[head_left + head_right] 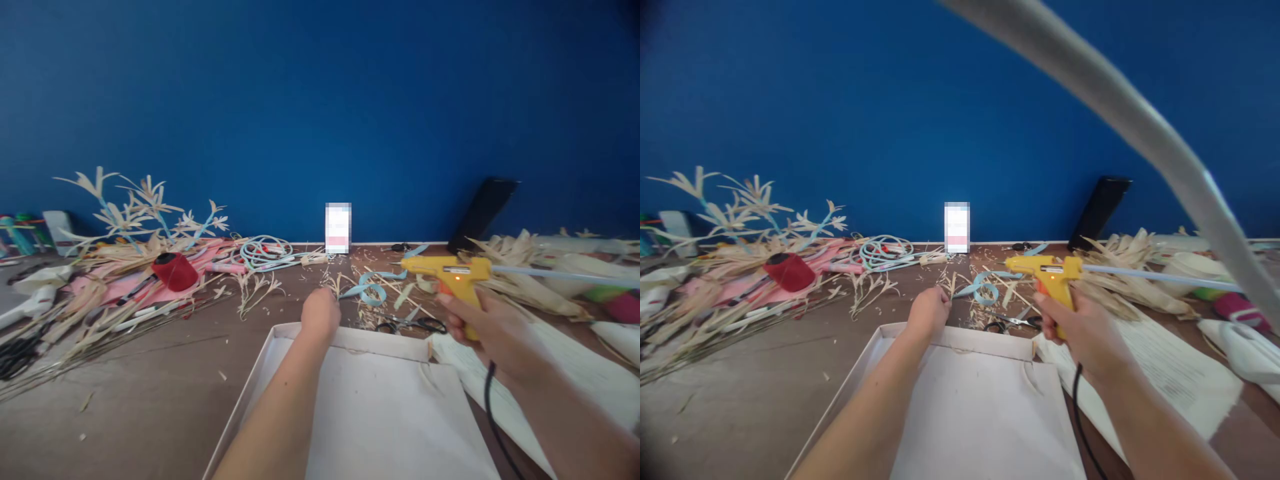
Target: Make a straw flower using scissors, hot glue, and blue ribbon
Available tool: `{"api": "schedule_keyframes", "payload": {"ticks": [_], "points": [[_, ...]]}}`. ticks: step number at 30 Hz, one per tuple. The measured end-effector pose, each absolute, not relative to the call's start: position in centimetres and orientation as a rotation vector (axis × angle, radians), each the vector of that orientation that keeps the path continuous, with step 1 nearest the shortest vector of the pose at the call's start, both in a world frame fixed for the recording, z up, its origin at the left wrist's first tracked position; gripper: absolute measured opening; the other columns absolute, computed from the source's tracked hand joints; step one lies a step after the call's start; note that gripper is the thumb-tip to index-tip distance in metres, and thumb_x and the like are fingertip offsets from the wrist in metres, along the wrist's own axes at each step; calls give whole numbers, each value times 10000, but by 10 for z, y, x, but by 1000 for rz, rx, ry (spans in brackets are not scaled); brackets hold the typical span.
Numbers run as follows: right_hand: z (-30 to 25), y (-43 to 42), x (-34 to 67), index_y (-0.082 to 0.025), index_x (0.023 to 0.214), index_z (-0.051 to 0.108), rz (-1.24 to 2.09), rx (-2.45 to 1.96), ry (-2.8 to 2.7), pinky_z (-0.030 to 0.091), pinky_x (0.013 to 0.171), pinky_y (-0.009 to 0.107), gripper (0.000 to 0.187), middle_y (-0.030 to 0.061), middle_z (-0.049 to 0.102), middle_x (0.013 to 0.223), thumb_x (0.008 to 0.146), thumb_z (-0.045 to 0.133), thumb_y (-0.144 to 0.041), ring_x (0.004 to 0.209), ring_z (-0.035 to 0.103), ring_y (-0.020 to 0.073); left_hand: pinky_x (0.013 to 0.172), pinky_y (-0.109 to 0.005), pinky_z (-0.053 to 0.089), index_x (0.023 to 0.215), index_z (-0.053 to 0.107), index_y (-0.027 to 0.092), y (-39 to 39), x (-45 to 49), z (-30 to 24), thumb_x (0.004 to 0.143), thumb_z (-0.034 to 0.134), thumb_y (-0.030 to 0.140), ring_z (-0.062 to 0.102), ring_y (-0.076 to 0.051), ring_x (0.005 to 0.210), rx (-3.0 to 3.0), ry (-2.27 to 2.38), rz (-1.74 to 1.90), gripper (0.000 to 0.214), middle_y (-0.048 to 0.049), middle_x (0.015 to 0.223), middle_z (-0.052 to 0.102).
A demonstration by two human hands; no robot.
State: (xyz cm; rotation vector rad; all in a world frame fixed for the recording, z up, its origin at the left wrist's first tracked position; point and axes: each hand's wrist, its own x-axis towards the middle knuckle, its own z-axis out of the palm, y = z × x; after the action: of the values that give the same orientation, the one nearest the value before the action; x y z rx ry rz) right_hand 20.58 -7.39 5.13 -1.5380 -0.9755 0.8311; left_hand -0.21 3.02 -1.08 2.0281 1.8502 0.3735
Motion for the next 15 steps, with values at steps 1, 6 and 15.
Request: {"api": "schedule_keyframes", "payload": {"ticks": [1,6,15], "points": [[50,-79,218,-211,847,576,866,-1512,-886,298,324,166,259,-41,462,529,644,674,-338,413,418,72,737,-263,435,858,631,178,30,-2,-11,742,505,224,611,-186,841,2029,1855,378,178,-103,912,667],[28,-109,278,-238,756,599,995,-1408,-508,229,289,115,127,-24,442,583,674,612,-142,401,389,22,707,-257,431,829,625,182,30,-2,-11,740,503,232,610,-189,822,2048,1861,373,159,-95,891,660],[1,-126,305,-220,780,530,1249,-1206,-126,334,293,65,205,-36,484,651,678,593,-54,455,484,18,677,-266,411,781,615,191,30,-3,-13,723,506,223,593,-193,806,2056,1858,424,127,-77,858,659]]}}
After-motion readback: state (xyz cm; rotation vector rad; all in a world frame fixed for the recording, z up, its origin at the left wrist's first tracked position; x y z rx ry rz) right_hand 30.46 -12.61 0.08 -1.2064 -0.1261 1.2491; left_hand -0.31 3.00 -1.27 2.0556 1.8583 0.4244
